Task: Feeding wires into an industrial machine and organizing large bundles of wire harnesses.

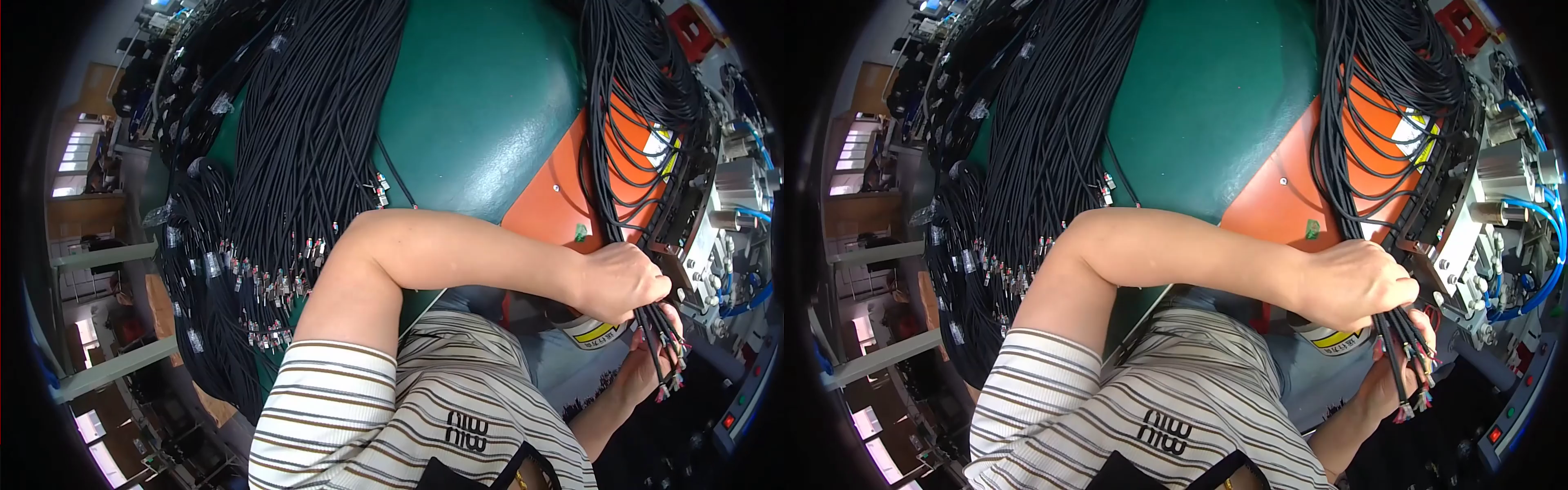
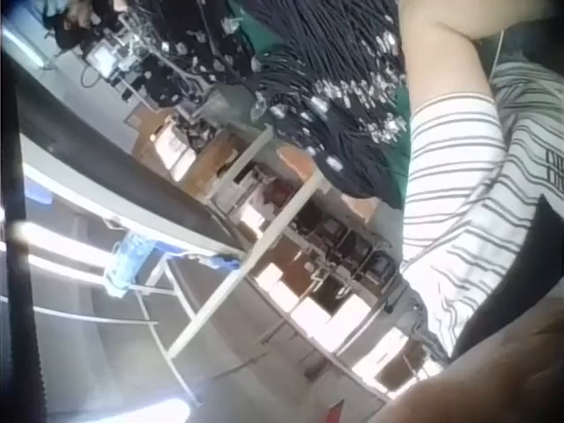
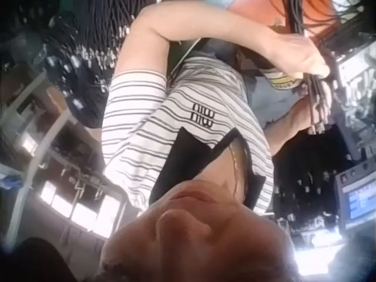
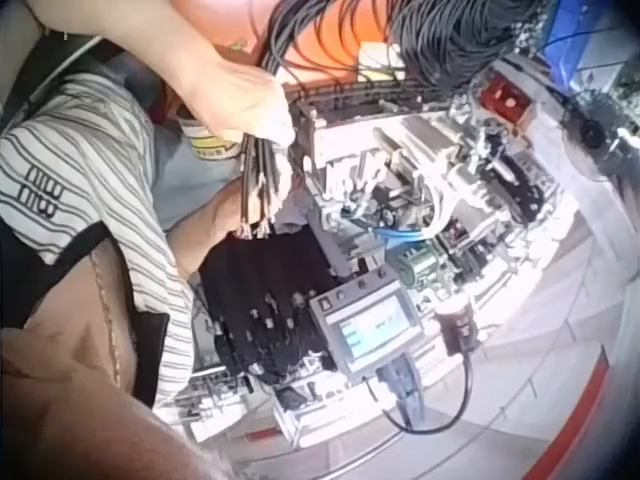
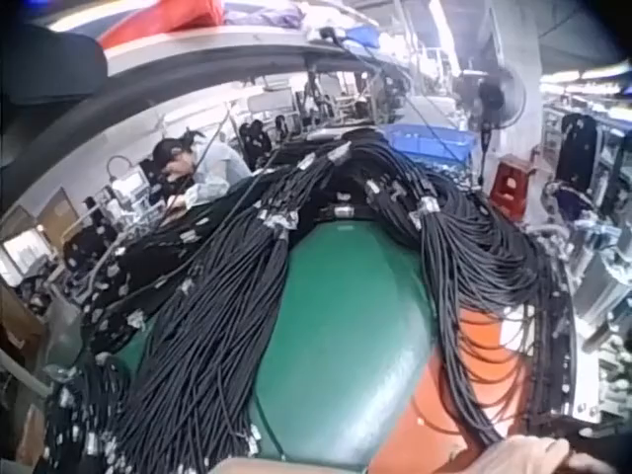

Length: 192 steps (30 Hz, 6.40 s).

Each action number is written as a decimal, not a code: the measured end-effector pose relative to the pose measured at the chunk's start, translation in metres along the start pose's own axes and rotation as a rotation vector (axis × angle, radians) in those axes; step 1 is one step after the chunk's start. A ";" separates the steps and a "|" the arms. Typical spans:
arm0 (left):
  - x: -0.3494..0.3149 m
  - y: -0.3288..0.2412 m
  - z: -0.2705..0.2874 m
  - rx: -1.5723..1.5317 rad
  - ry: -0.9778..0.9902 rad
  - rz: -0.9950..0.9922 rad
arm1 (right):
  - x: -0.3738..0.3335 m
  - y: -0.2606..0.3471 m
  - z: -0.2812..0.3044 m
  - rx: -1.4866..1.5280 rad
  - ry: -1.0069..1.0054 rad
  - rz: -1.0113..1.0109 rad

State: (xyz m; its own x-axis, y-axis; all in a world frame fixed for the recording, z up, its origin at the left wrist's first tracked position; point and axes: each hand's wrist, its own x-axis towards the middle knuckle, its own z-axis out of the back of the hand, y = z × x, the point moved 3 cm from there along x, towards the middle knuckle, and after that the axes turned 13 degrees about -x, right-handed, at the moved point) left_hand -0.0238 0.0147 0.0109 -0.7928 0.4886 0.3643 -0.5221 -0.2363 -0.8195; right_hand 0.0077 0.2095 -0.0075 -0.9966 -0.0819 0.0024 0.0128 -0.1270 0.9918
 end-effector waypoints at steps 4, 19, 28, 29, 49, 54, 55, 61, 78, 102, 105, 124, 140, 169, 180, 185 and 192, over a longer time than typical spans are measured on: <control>-0.024 -0.007 0.006 0.010 -0.161 -0.351 | -0.012 0.008 -0.014 0.101 0.080 -0.003; -0.014 -0.025 0.017 0.078 0.006 -0.047 | 0.004 0.021 -0.037 0.242 0.072 -0.017; 0.004 -0.022 0.013 -0.078 -0.017 0.032 | 0.005 0.007 -0.038 0.182 -0.009 0.040; 0.006 -0.020 0.017 -0.160 0.055 0.059 | 0.005 0.008 -0.036 0.036 -0.051 0.102; 0.002 -0.025 0.010 0.326 0.033 -0.284 | 0.018 0.004 -0.032 0.293 0.268 -0.121; 0.004 -0.023 0.011 0.220 0.021 -0.186 | 0.018 0.008 -0.034 0.414 0.124 -0.151; 0.004 -0.023 0.010 0.221 0.022 -0.184 | 0.017 0.005 -0.031 0.469 0.156 -0.186; 0.001 -0.017 0.005 0.137 -0.074 -0.161 | 0.011 0.014 -0.034 -0.114 -0.074 0.222; 0.001 -0.019 0.005 0.191 0.032 -0.128 | 0.027 0.008 -0.012 0.214 0.290 -0.026; 0.000 -0.021 0.010 0.400 0.122 -0.098 | 0.033 0.024 -0.019 -0.956 0.062 0.448; 0.001 -0.021 0.010 0.354 0.140 -0.062 | 0.033 0.020 -0.017 -0.886 0.053 0.431; 0.012 -0.031 0.005 0.571 0.331 -0.094 | 0.038 0.029 -0.018 -1.051 0.128 0.491; 0.012 -0.031 0.006 0.557 0.343 -0.085 | 0.043 0.019 -0.016 -0.851 0.078 0.396; 0.000 -0.024 0.023 0.048 0.110 0.016 | 0.009 0.012 -0.026 0.200 0.096 0.029; 0.005 -0.012 0.016 0.075 0.063 -0.083 | 0.012 0.015 -0.027 0.055 0.002 0.077; 0.002 -0.025 0.015 0.358 0.107 -0.335 | 0.023 0.007 -0.018 0.585 0.293 -0.368; 0.006 -0.028 0.012 0.235 0.105 -0.186 | 0.017 0.017 -0.031 0.229 0.221 -0.156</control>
State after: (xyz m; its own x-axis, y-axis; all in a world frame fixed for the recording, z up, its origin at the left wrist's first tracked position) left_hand -0.0178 0.0146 0.0418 -0.6466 0.6229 0.4404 -0.7231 -0.3165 -0.6140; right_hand -0.0068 0.1756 0.0055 -0.9431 -0.2945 -0.1541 -0.1815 0.0679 0.9811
